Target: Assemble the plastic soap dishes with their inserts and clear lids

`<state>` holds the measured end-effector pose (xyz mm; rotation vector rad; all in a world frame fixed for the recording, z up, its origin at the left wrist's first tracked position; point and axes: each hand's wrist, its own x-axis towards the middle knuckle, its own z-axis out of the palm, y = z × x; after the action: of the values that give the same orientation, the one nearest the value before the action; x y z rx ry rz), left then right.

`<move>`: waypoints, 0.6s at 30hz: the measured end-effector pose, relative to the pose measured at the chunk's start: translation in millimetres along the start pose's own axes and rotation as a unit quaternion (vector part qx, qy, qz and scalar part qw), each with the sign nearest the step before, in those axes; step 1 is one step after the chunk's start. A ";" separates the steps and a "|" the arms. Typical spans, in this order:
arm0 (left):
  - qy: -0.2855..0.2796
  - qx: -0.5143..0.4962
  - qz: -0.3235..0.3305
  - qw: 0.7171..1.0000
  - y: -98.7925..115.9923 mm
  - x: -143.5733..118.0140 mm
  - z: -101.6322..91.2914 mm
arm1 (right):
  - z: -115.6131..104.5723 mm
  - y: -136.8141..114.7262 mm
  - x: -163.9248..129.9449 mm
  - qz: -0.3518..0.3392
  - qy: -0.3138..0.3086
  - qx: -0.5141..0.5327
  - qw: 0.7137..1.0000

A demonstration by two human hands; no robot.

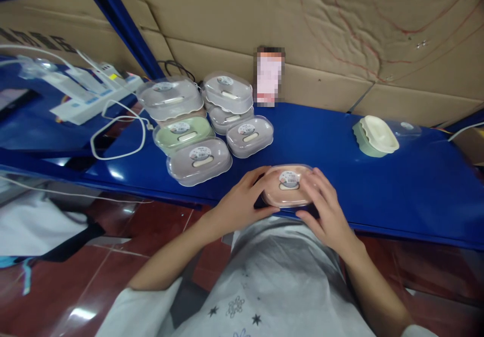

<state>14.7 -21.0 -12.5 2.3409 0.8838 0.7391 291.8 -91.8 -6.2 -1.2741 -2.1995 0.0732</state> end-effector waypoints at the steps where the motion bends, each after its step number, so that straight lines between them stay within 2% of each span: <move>1: 0.009 0.002 0.004 1.000 0.0 -1.0 0.6 | 0.2 0.3 -1.7 0.012 0.026 0.006 1.000; 4: 0.044 0.017 0.018 0.999 0.2 -4.4 2.3 | 0.7 0.3 -5.3 0.046 0.086 0.019 0.995; 7: 0.078 0.039 0.030 0.996 1.3 -8.6 0.4 | 0.7 -0.7 -6.6 0.052 0.088 0.021 0.995; 10: 0.119 0.059 0.019 0.991 4.1 -13.8 -11.1 | 0.5 -1.0 -7.9 0.053 0.102 0.014 0.993; 14: 0.210 0.117 -0.027 0.970 5.0 -21.2 -47.0 | 1.6 1.0 -9.6 0.061 0.139 0.041 0.988; 18: 0.320 0.181 -0.117 0.922 -11.5 -26.9 -94.5 | 4.1 1.7 -9.4 0.052 0.115 0.054 0.990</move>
<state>-68.2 -6.5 39.4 2.2446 1.6710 1.3694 294.5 -97.5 -14.5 -1.2688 -1.9074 0.0806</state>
